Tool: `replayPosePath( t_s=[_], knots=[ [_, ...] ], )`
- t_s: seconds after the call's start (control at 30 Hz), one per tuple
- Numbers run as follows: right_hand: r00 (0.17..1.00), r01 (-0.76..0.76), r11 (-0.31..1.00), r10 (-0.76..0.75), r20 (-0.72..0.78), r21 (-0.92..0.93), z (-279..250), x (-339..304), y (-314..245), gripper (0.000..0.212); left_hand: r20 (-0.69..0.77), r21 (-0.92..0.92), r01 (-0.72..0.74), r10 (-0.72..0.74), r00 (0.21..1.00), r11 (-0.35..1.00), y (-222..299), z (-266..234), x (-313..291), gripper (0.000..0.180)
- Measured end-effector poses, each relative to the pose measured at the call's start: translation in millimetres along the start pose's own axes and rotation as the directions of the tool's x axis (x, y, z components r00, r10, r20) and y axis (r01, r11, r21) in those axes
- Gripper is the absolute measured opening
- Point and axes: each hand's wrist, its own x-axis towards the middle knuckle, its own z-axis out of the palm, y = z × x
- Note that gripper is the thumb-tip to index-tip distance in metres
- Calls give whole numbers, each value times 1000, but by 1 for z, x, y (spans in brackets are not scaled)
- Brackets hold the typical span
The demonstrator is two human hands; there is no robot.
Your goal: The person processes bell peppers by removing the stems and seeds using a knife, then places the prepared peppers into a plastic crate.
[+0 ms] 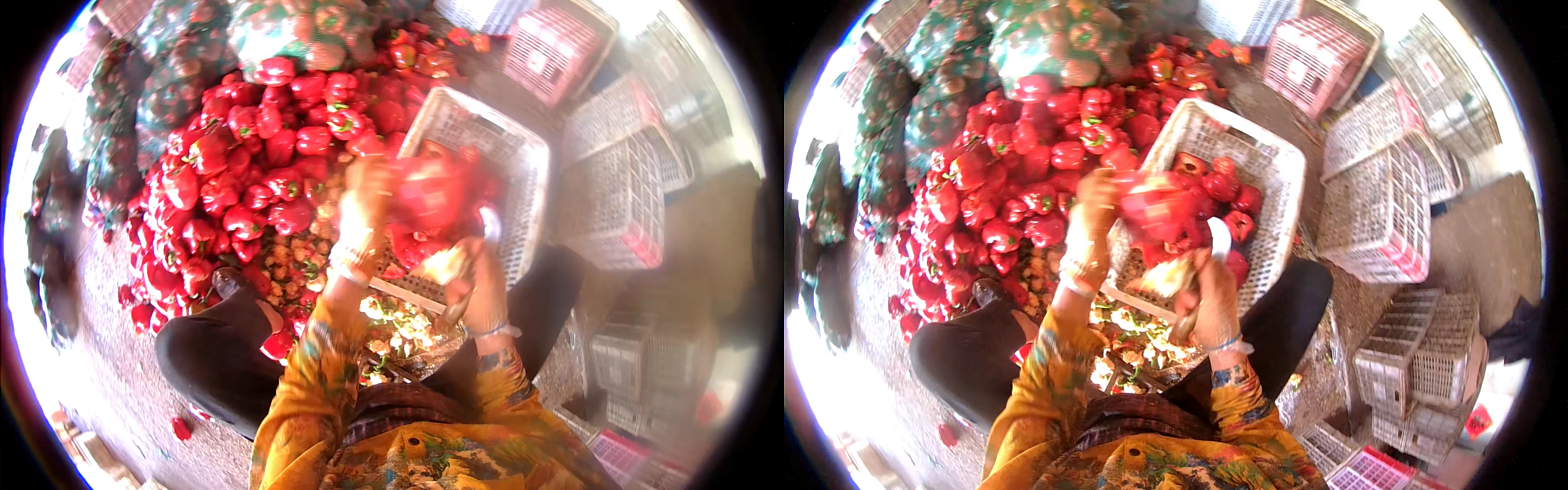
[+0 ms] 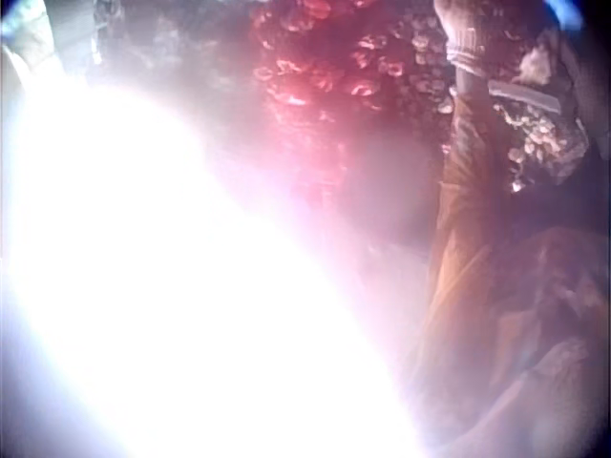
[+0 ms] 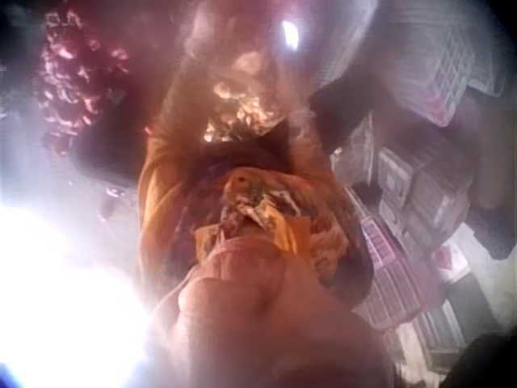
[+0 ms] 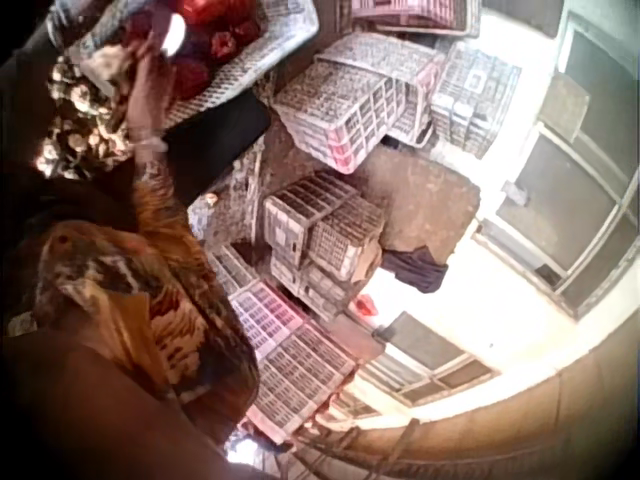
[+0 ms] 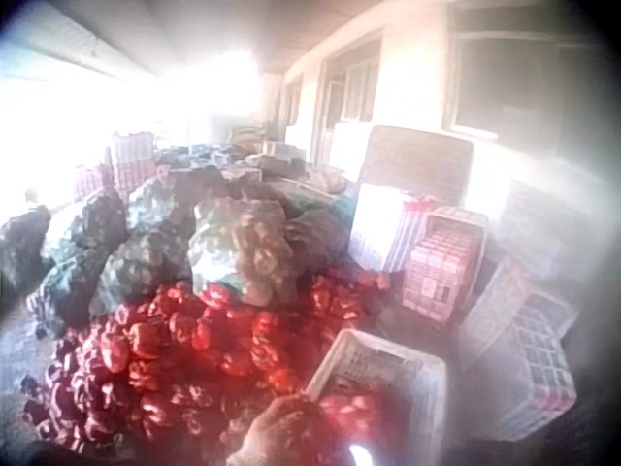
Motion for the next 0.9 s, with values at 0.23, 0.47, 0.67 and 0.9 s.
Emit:
replayPosePath(
  t_s=[0.23, 0.47, 0.67, 0.9],
  knots=[
    [817, 564, 426, -166, 552, -708, 33, 9, 78, 31, -395, 285, 470, -344, 852, 836, -83, -141, 9, 24],
    [897, 440, 631, -337, 286, -638, 16, 26, 116, 18, -794, -167, 721, -525, 305, 672, -218, -229, 9, 38],
    [841, 532, 494, -402, 362, -688, 24, 21, 117, 24, -514, -114, 733, -671, 535, 671, -267, -297, -5, 42],
    [891, 447, 650, -384, 242, -614, 13, 31, 119, 15, 18, -847, 418, -767, 641, 329, -144, -172, -32, 58]
  ],
)
